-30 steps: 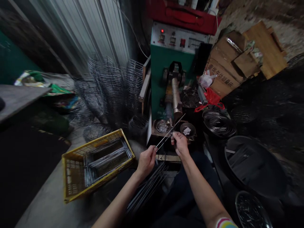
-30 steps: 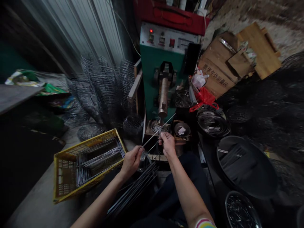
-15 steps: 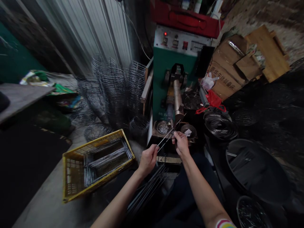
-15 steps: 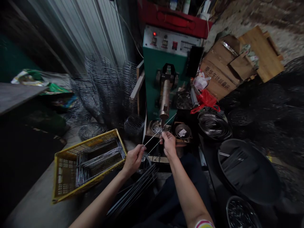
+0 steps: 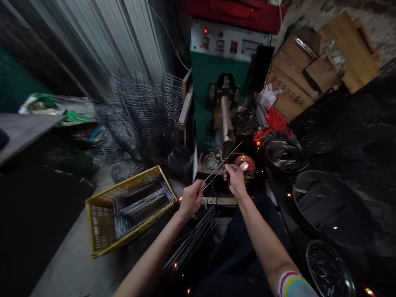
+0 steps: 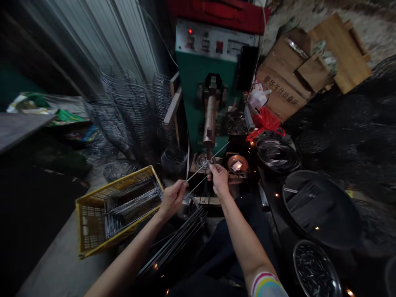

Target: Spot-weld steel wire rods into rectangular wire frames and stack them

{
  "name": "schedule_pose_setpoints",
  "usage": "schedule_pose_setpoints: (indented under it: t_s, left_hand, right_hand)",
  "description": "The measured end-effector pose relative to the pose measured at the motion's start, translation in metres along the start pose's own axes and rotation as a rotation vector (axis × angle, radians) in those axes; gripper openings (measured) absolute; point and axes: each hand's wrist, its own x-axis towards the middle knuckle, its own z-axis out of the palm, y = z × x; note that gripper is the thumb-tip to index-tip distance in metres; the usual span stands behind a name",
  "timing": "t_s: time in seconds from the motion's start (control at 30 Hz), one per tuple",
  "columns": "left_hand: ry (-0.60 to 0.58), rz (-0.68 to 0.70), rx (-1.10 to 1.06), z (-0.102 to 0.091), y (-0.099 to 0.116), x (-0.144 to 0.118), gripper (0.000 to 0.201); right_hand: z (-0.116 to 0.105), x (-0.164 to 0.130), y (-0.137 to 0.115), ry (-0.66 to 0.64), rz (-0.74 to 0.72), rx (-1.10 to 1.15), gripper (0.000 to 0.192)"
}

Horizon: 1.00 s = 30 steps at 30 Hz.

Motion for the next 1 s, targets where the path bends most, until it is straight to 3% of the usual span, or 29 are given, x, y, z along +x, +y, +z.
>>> schedule_pose_setpoints:
  t_s: [0.23, 0.73, 0.9, 1.0]
  left_hand:
    - [-0.007, 0.06, -0.032, -0.001, -0.007, 0.031, 0.025]
    - [-0.079, 0.025, -0.051, -0.016, -0.021, 0.055, 0.032]
    - [-0.157, 0.044, -0.031, -0.022, -0.02, 0.061, 0.035]
    - [-0.179, 0.058, -0.011, -0.021, -0.014, 0.058, 0.033]
  right_hand:
    - [-0.003, 0.012, -0.006, 0.072, -0.068, -0.067, 0.027]
    - [-0.001, 0.014, -0.004, 0.062, -0.066, -0.042, 0.031]
    - [-0.021, -0.015, -0.004, 0.002, 0.07, -0.161, 0.04]
    - [-0.044, -0.057, 0.007, -0.209, 0.177, -0.36, 0.04]
